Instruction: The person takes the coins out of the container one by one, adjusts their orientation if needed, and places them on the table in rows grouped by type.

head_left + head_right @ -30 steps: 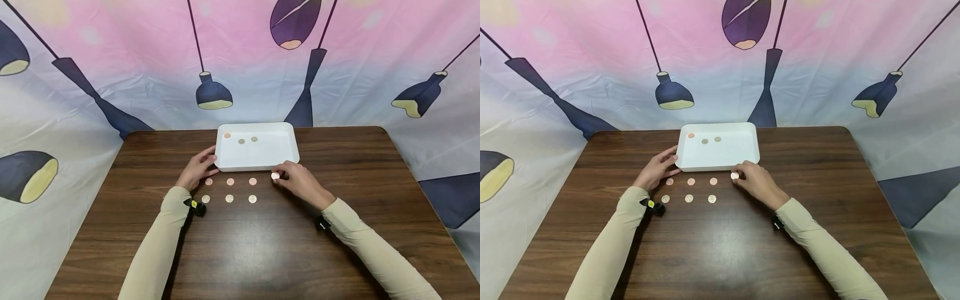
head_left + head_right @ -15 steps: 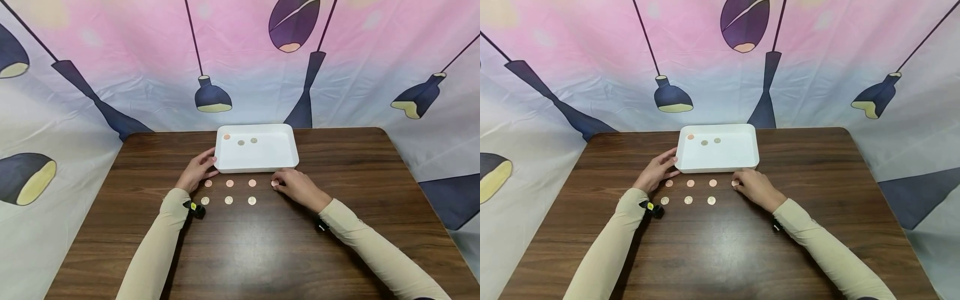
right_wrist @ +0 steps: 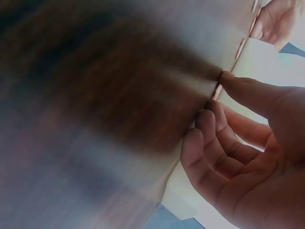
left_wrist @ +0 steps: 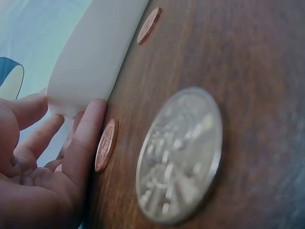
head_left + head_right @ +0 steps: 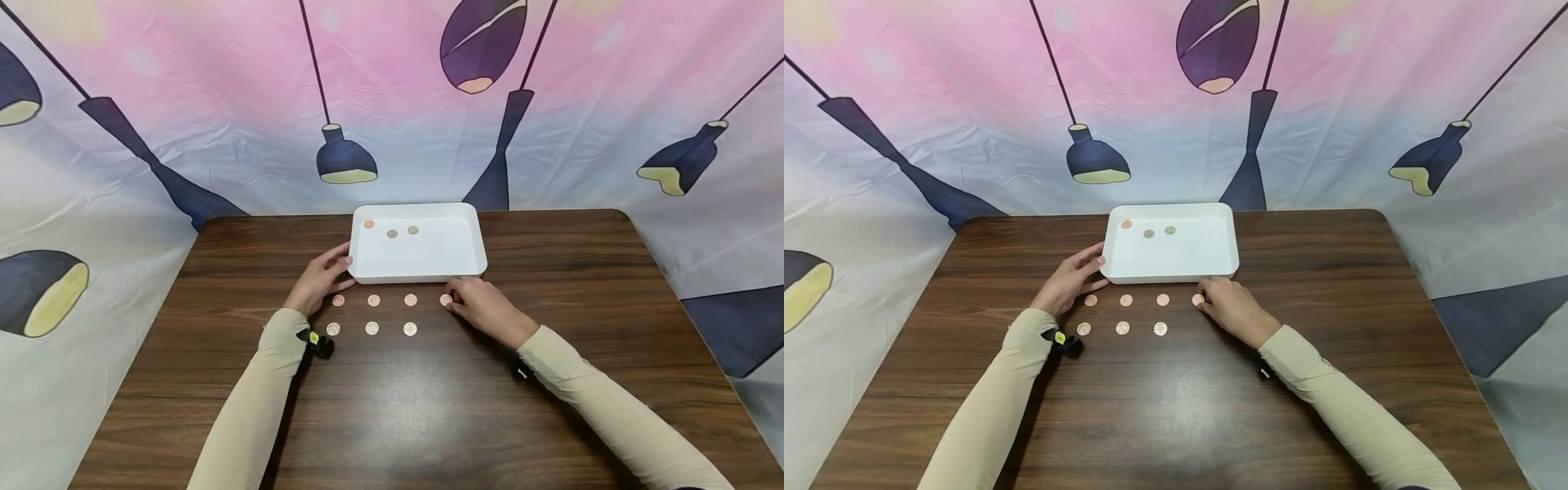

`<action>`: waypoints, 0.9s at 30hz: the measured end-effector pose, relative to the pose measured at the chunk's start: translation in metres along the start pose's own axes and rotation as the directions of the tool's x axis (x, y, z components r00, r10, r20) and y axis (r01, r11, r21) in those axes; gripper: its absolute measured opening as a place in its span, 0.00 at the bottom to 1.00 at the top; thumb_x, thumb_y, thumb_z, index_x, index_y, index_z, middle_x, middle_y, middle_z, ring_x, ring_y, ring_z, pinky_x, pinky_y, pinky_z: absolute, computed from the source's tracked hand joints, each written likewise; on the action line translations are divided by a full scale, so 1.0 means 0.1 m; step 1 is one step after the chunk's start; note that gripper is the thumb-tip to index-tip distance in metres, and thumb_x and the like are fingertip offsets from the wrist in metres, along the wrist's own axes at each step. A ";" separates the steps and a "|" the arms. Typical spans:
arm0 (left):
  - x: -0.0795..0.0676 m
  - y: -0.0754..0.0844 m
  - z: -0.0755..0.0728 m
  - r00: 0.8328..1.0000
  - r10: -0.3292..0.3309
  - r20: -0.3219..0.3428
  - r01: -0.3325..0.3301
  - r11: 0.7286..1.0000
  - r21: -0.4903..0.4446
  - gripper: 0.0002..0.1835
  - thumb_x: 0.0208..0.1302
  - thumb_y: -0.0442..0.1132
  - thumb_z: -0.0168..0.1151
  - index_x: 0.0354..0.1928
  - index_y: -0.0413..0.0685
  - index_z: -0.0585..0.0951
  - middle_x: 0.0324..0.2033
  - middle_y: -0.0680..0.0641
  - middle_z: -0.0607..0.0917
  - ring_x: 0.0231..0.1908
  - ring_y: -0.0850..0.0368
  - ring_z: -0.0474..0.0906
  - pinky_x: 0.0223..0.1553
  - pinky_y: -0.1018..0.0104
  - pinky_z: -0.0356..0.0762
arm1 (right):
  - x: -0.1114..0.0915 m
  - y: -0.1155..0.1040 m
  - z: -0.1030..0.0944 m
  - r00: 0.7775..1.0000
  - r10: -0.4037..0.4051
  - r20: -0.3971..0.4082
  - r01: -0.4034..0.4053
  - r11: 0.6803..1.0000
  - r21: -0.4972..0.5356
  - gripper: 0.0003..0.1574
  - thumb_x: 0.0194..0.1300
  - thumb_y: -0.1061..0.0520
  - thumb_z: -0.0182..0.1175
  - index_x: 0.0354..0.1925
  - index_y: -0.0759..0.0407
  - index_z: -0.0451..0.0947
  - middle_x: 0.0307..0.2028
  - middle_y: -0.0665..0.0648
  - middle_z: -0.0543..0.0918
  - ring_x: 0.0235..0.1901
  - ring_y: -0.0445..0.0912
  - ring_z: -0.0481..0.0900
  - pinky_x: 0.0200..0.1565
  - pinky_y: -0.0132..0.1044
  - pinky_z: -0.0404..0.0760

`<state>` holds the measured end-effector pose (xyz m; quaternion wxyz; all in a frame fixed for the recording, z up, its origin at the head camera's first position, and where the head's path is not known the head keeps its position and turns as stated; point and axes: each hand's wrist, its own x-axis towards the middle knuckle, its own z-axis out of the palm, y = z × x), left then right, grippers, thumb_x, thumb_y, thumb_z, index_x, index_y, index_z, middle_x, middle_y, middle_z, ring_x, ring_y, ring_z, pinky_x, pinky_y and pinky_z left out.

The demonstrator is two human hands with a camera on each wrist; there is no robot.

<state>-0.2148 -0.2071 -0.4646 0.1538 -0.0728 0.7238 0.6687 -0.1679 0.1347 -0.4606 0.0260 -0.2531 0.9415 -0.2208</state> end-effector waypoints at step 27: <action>-0.01 -0.02 0.01 1.000 0.006 -0.011 -0.007 1.000 -0.019 0.29 0.83 0.44 0.56 0.81 0.58 0.67 0.67 0.38 0.71 0.69 0.45 0.72 0.56 0.63 0.84 | 0.32 -0.12 -0.40 0.984 0.050 -0.173 -0.041 0.998 0.057 0.08 0.73 0.56 0.68 0.47 0.58 0.88 0.31 0.51 0.85 0.26 0.45 0.77 0.31 0.42 0.76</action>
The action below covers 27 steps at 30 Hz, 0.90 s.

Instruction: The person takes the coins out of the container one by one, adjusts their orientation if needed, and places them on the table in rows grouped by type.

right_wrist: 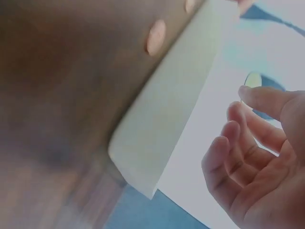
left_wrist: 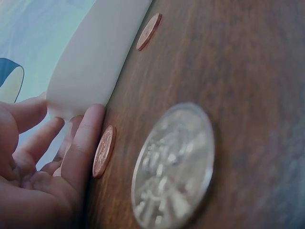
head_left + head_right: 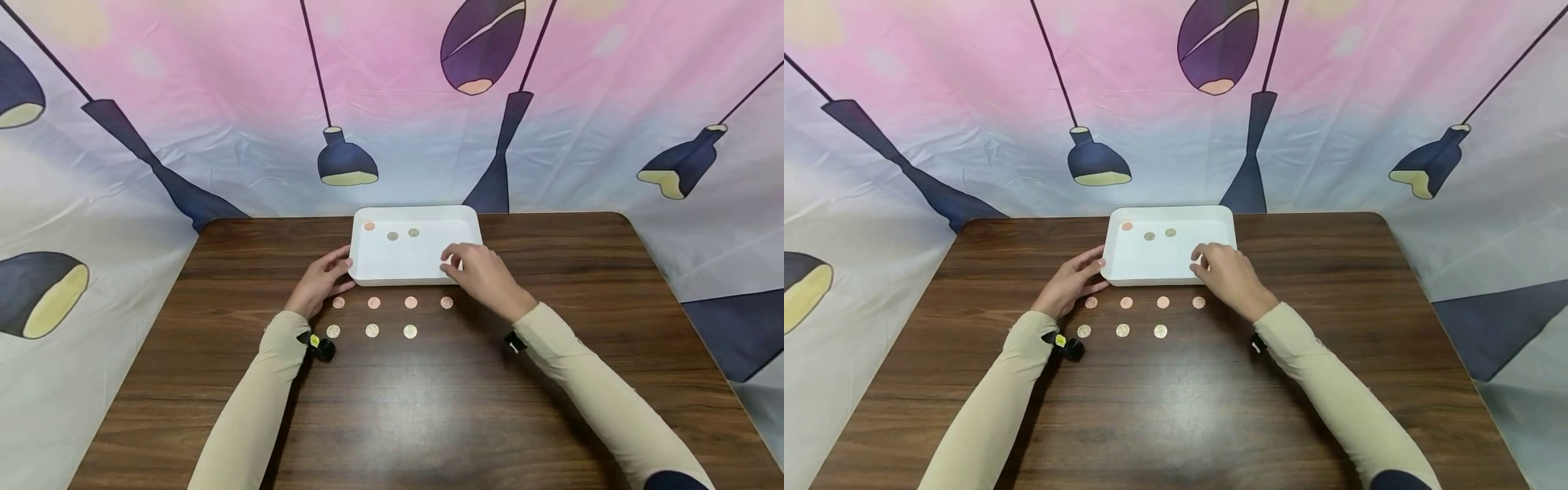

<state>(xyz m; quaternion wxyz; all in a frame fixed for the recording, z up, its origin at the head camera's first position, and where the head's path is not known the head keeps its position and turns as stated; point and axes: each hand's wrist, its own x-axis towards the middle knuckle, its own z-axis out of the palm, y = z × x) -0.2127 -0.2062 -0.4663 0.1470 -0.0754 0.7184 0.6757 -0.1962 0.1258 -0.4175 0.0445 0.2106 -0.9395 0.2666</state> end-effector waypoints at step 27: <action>-0.02 -0.02 0.01 1.000 0.003 -0.008 -0.003 1.000 -0.001 0.28 0.83 0.44 0.56 0.80 0.58 0.68 0.71 0.39 0.71 0.69 0.45 0.73 0.56 0.64 0.84 | 1.14 0.19 0.46 0.964 0.192 0.184 -0.217 0.968 0.129 0.24 0.75 0.60 0.65 0.66 0.62 0.78 0.53 0.67 0.83 0.51 0.58 0.80 0.55 0.51 0.78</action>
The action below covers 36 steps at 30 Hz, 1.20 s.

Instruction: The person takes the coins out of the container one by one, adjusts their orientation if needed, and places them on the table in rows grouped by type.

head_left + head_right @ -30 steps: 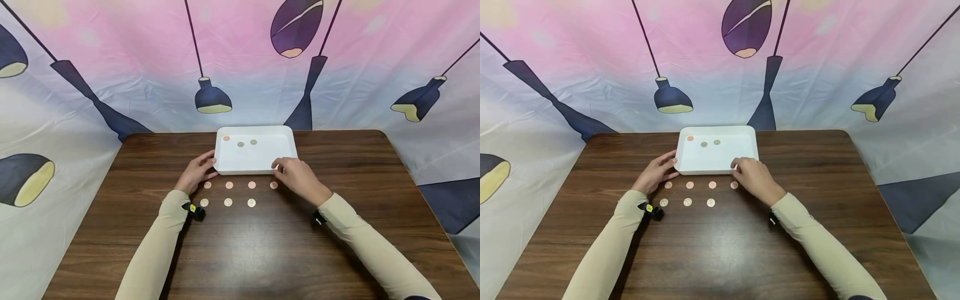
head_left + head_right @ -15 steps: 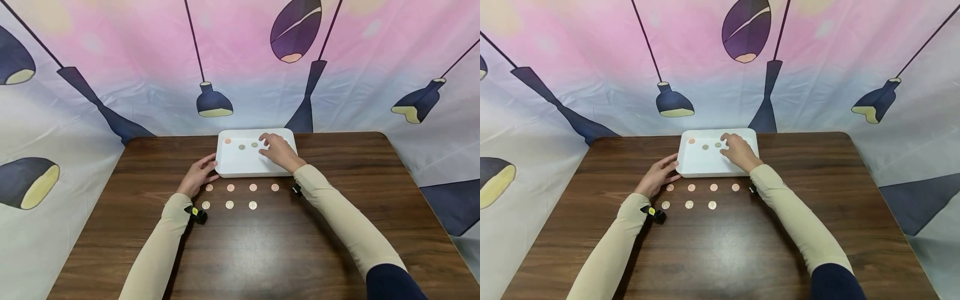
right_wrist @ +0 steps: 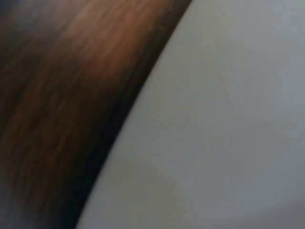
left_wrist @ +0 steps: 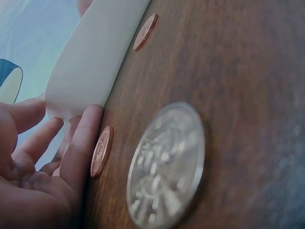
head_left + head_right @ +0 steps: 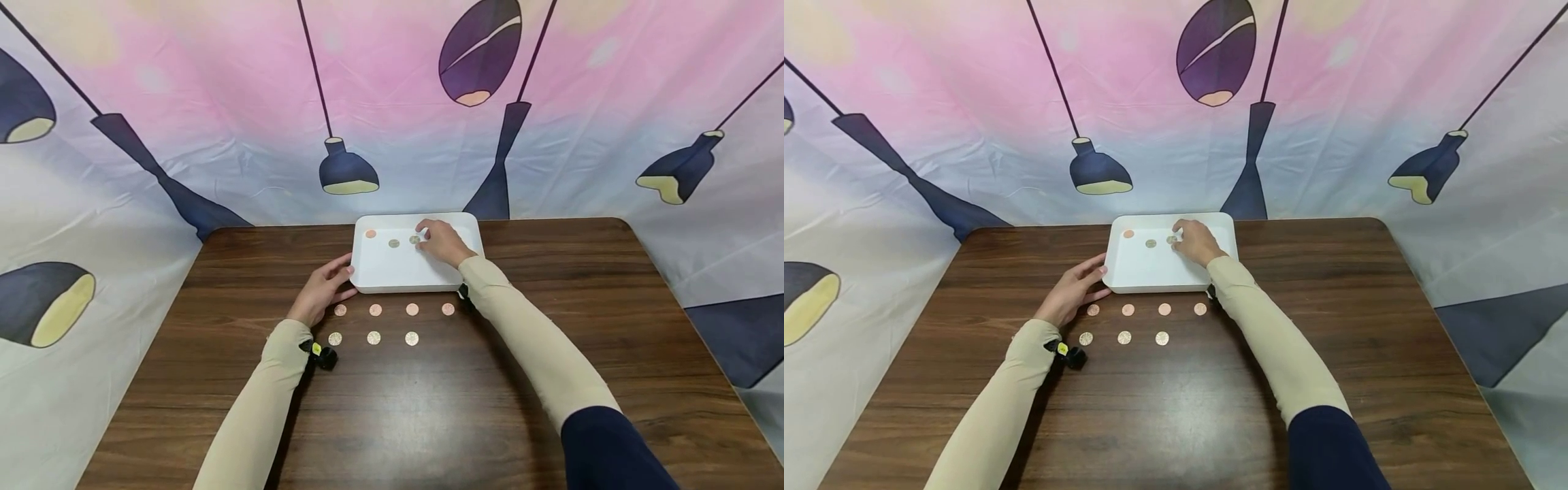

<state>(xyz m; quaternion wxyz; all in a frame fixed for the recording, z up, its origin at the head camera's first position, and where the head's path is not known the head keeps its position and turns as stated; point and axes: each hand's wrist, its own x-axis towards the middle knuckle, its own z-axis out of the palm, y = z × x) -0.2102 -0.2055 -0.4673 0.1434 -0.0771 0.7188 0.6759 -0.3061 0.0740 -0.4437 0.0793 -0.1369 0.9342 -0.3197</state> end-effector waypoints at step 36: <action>0.03 -0.01 0.00 1.000 0.004 0.001 -0.004 1.000 0.009 0.28 0.82 0.44 0.56 0.80 0.59 0.68 0.66 0.40 0.74 0.66 0.46 0.76 0.54 0.64 0.85 | 0.09 0.07 0.07 0.999 -0.025 0.037 0.026 1.000 -0.003 0.12 0.76 0.57 0.65 0.51 0.56 0.73 0.41 0.57 0.76 0.38 0.51 0.71 0.46 0.47 0.70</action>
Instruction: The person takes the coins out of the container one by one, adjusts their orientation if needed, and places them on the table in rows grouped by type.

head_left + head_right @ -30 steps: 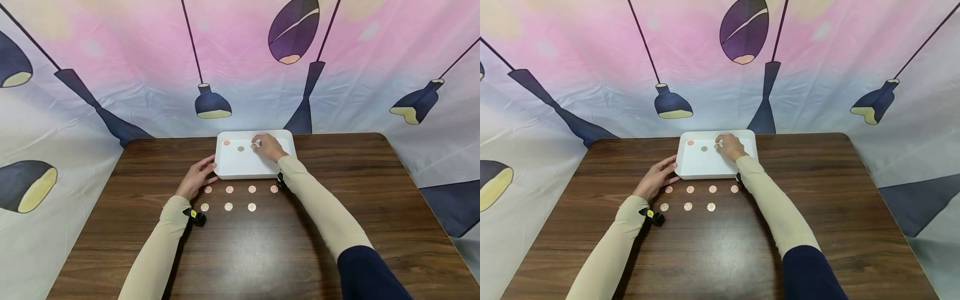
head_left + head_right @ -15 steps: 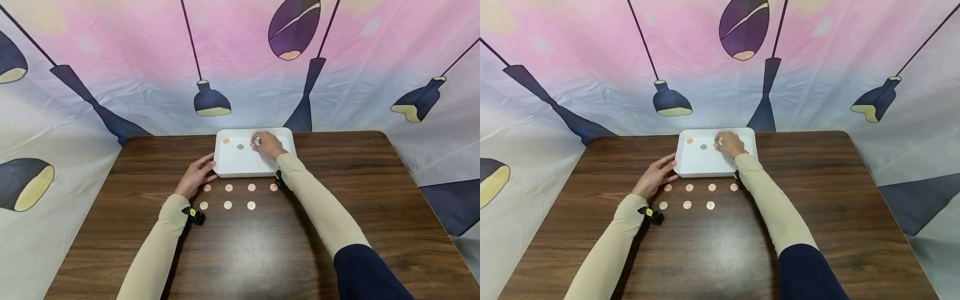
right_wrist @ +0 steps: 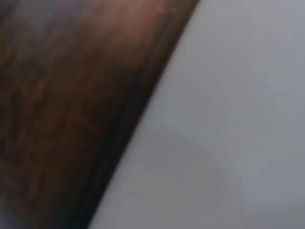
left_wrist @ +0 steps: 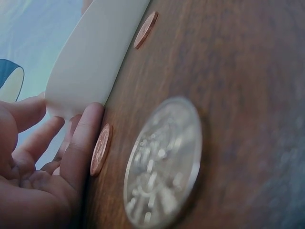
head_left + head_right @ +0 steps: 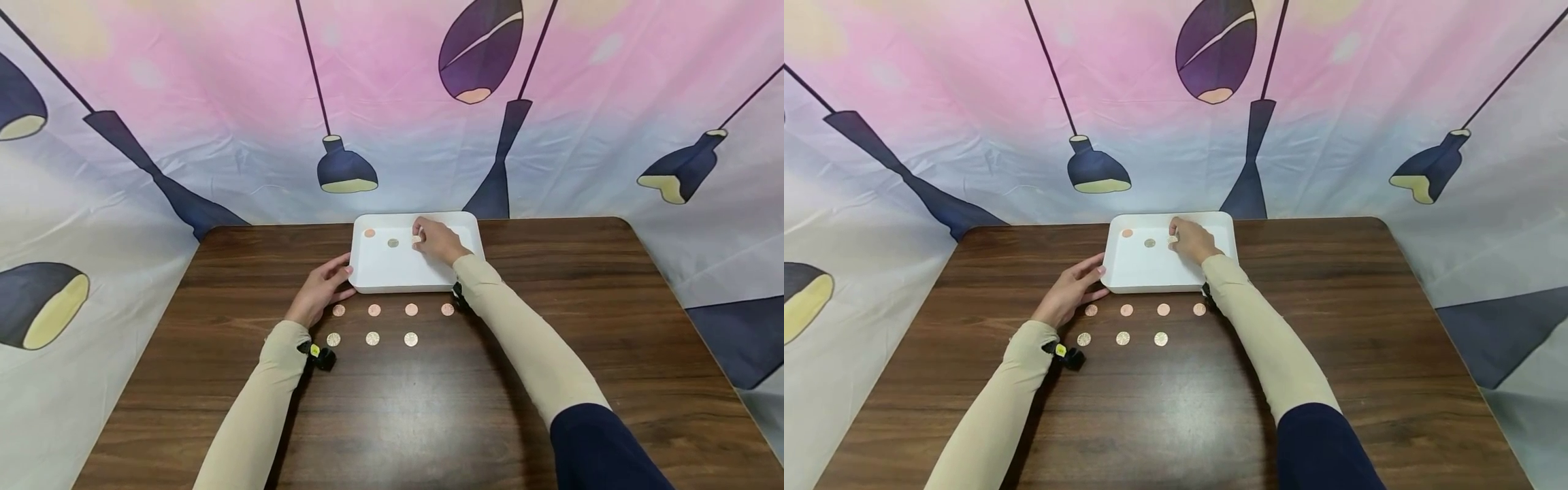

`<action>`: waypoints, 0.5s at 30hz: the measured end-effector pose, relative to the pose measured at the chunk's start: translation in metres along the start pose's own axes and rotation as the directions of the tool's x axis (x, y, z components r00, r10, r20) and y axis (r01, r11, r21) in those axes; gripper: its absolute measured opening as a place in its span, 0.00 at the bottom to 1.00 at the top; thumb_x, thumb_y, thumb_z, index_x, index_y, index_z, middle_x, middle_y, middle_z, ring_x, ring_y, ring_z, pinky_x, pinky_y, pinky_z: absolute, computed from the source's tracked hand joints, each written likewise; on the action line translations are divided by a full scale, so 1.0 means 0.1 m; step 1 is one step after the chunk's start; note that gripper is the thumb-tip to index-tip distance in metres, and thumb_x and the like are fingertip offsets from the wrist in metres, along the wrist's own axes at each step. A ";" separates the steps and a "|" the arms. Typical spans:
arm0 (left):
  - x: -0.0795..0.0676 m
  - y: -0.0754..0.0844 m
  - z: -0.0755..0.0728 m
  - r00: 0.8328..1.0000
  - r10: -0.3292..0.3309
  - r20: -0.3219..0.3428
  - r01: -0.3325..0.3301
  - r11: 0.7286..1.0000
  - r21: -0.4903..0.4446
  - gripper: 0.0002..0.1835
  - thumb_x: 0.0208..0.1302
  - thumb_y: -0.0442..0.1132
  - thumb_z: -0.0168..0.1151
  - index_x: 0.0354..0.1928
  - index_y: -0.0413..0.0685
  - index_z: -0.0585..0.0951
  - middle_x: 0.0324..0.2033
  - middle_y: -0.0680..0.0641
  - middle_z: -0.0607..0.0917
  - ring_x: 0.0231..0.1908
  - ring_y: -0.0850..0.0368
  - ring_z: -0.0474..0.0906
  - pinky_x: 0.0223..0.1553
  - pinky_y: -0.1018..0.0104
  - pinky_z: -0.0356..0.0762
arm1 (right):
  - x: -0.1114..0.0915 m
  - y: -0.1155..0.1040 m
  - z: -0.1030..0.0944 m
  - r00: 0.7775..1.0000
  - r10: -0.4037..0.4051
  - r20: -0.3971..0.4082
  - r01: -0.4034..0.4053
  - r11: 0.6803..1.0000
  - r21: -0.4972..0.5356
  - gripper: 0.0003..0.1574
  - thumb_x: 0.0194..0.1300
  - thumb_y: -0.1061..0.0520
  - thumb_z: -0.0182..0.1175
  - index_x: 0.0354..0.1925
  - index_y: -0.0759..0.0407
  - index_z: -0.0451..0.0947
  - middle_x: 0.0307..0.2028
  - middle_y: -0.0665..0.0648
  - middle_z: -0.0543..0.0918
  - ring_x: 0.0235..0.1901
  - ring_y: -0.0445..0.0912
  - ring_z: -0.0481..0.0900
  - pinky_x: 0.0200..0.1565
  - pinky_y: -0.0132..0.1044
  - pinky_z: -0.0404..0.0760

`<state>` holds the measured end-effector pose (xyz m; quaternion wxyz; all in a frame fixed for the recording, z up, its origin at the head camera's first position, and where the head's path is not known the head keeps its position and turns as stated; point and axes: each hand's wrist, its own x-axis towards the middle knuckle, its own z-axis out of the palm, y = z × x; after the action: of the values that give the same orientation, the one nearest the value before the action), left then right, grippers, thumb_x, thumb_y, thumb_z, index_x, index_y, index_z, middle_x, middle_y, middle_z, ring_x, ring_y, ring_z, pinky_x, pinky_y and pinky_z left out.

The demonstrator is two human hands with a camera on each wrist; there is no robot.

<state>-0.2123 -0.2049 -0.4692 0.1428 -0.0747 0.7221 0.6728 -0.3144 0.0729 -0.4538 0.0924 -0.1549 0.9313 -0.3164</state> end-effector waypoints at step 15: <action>0.00 -0.03 -0.01 1.000 0.010 -0.005 -0.010 1.000 -0.004 0.28 0.82 0.44 0.56 0.80 0.58 0.68 0.67 0.39 0.73 0.66 0.46 0.76 0.55 0.64 0.84 | -0.05 0.03 -0.05 0.991 -0.123 0.055 0.124 0.992 -0.015 0.19 0.72 0.67 0.60 0.59 0.67 0.81 0.52 0.66 0.85 0.55 0.58 0.80 0.62 0.50 0.76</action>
<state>-0.2112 -0.2064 -0.4714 0.1375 -0.0730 0.7216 0.6746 -0.3115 0.0797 -0.4514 0.0962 -0.2213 0.9200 -0.3087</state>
